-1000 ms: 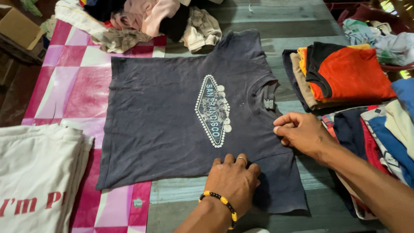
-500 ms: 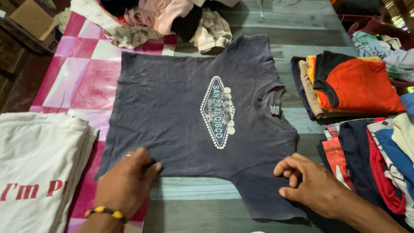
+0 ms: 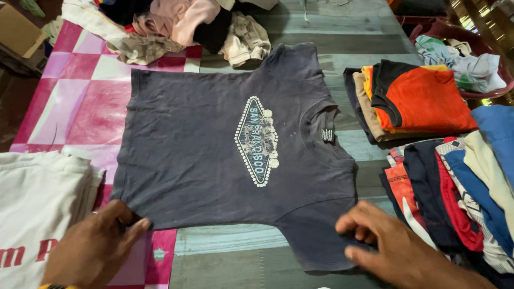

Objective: The person folds an orange and black t-shirt on a table, then places it on a stack. They then unfold and refold a dark gray t-shirt with a graphic, smoothing it before folding it again.

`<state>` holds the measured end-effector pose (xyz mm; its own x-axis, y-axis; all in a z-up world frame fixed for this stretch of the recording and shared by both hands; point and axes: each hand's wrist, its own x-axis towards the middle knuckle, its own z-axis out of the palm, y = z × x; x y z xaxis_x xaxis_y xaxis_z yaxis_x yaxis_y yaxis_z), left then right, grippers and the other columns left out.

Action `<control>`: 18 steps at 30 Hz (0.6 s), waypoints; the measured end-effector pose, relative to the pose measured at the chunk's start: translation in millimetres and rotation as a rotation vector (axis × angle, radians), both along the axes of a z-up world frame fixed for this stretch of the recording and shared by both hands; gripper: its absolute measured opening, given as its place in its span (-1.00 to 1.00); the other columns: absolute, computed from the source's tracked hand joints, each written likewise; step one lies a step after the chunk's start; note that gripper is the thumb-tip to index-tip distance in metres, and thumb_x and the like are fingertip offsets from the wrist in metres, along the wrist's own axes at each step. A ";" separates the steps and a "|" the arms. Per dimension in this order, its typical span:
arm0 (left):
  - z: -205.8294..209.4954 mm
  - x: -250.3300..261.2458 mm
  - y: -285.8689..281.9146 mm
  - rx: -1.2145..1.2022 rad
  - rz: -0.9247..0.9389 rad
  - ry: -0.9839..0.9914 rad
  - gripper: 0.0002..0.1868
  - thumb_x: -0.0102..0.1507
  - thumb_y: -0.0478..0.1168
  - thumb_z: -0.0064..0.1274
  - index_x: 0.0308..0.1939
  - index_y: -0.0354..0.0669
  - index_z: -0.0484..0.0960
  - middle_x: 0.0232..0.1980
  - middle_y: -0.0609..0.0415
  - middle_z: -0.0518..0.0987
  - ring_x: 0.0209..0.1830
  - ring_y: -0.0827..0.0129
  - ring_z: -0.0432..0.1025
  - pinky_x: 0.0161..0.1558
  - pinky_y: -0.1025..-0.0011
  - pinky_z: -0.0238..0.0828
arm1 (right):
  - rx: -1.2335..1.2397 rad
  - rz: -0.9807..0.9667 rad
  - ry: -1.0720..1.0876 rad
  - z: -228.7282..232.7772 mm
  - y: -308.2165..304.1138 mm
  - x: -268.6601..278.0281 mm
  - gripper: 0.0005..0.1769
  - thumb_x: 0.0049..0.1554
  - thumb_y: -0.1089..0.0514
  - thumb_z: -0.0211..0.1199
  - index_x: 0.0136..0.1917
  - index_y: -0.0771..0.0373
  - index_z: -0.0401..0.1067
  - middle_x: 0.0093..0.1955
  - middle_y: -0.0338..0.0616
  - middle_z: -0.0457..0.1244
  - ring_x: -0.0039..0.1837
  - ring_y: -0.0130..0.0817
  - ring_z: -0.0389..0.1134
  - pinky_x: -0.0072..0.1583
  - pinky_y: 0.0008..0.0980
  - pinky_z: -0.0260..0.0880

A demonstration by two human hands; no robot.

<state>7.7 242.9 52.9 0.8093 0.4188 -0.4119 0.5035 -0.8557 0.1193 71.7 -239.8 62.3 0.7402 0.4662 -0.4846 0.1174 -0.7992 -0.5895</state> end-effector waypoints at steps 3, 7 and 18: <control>-20.2 -18.9 31.4 -0.027 -0.195 -0.195 -0.47 -0.01 0.05 0.37 0.06 0.28 0.72 0.13 0.07 0.55 0.04 0.22 0.55 -0.01 0.27 0.56 | 0.083 0.320 -0.174 -13.8 -25.5 -6.6 -0.49 -0.10 0.02 0.53 0.11 0.06 0.46 0.10 -0.29 0.21 0.15 -0.32 0.30 0.18 -0.30 0.32; -39.0 -28.9 54.7 -0.027 -0.320 -0.318 -0.53 -0.02 -0.03 0.35 0.00 0.34 0.76 0.20 0.22 0.54 0.18 0.18 0.47 0.18 0.16 0.41 | 0.026 0.304 -0.112 -32.0 -54.2 -17.2 -0.42 -0.02 -0.14 0.62 0.18 0.02 0.48 0.20 -0.23 0.13 0.31 -0.25 0.18 0.26 -0.28 0.26; -39.3 -40.9 37.2 -0.303 -0.087 -0.590 -0.76 0.12 -0.38 0.21 -0.15 -0.05 0.72 0.21 0.12 0.56 0.24 0.31 0.47 0.08 0.37 0.51 | 0.321 0.180 -0.266 -53.3 -74.7 -15.2 -0.71 0.02 0.22 0.46 0.00 0.13 0.45 0.34 -0.10 0.25 0.47 -0.12 0.19 0.41 -0.15 0.20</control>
<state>-33.2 280.0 13.6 0.9606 0.2770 0.0210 0.2106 -0.7754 0.5953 56.5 -314.5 9.0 0.7125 0.6948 -0.0982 0.4189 -0.5334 -0.7349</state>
